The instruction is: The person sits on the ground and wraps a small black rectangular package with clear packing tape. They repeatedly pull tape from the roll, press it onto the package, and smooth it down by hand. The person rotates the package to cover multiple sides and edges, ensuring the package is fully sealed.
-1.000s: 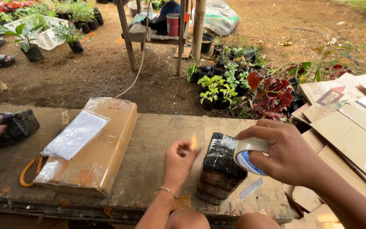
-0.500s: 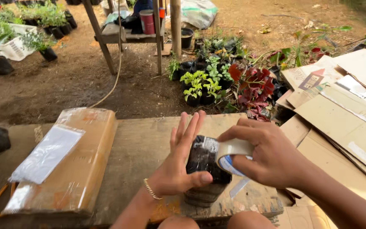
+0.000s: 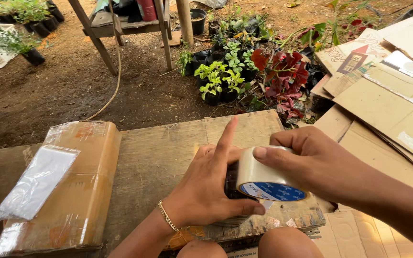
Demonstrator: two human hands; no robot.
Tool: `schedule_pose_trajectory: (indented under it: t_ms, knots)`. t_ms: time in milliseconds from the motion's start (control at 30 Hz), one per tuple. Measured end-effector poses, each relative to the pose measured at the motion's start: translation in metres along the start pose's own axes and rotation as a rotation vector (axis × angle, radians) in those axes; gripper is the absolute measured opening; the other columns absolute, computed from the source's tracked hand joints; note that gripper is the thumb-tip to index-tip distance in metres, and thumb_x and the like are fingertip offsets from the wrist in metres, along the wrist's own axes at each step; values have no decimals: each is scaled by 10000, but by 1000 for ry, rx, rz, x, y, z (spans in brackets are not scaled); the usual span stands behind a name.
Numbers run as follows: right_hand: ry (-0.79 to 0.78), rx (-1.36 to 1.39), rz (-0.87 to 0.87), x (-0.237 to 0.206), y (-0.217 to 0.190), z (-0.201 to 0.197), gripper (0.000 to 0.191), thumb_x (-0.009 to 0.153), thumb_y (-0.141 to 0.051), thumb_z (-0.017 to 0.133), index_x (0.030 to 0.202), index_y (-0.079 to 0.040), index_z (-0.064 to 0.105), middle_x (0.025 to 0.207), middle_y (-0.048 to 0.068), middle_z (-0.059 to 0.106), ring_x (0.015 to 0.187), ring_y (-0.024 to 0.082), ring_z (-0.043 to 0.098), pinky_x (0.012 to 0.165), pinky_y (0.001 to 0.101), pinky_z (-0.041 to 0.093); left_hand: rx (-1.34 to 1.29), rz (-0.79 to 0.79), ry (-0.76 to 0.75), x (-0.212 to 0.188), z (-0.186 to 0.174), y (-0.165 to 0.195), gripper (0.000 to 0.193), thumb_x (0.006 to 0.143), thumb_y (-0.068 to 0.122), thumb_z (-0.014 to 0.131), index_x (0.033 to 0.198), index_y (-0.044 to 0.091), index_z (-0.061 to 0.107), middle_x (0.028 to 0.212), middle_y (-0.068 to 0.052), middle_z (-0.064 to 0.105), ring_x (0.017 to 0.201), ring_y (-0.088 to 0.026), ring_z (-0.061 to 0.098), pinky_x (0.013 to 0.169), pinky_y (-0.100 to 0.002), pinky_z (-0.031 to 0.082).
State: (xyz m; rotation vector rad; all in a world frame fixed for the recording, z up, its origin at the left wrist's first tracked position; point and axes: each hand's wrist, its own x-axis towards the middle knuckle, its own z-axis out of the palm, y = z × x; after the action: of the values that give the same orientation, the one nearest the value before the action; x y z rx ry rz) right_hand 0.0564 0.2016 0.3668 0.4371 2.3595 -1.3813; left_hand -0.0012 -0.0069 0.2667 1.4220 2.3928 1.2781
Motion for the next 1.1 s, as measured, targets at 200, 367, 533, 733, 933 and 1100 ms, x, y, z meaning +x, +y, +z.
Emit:
schedule_pose_trajectory:
  t_ms: [200,367,533,733,933,1100]
  knots:
    - [36,-87,57,-5,15,-9,452,922,-449,719,736,-47,628,471,42,524,367,132,428,341,340,334,-99,-13,51,-6,-5,3,1402,765,574,837,1666,-3,-70,1340,6,756,1398,-210,616,1211,-466,299]
    - [60,-59,120,0,49,-20,355,930,-317,749,772,-12,657,506,61,579,423,143,468,405,338,337,-105,26,34,-9,-5,9,1323,789,469,850,1667,15,-29,1348,8,748,1405,-223,605,1242,-464,291]
    - [74,150,-24,13,104,-6,452,839,-300,762,545,-31,548,486,-23,410,412,107,352,388,336,242,-111,24,19,-11,-8,11,1254,797,422,849,1649,3,29,1378,-7,727,1409,-237,589,1235,-466,280]
    - [45,384,-28,45,165,14,413,842,-240,733,554,-79,486,490,-21,371,432,89,290,400,326,192,-105,10,-9,-11,-4,8,1212,800,429,844,1649,-9,97,1395,-11,722,1424,-239,585,1264,-464,278]
    - [11,525,-137,60,184,28,428,860,-219,744,572,-93,454,511,-41,362,454,71,301,401,315,212,-84,15,-36,-10,-9,13,1097,835,444,816,1643,27,204,1404,-12,719,1455,-249,559,1264,-474,251]
    - [-11,518,-108,51,166,32,403,891,-241,713,584,-79,509,505,-27,420,444,72,323,398,304,224,-5,27,-89,-11,-12,12,906,848,446,772,1594,80,409,1452,-26,703,1445,-242,566,1277,-504,200]
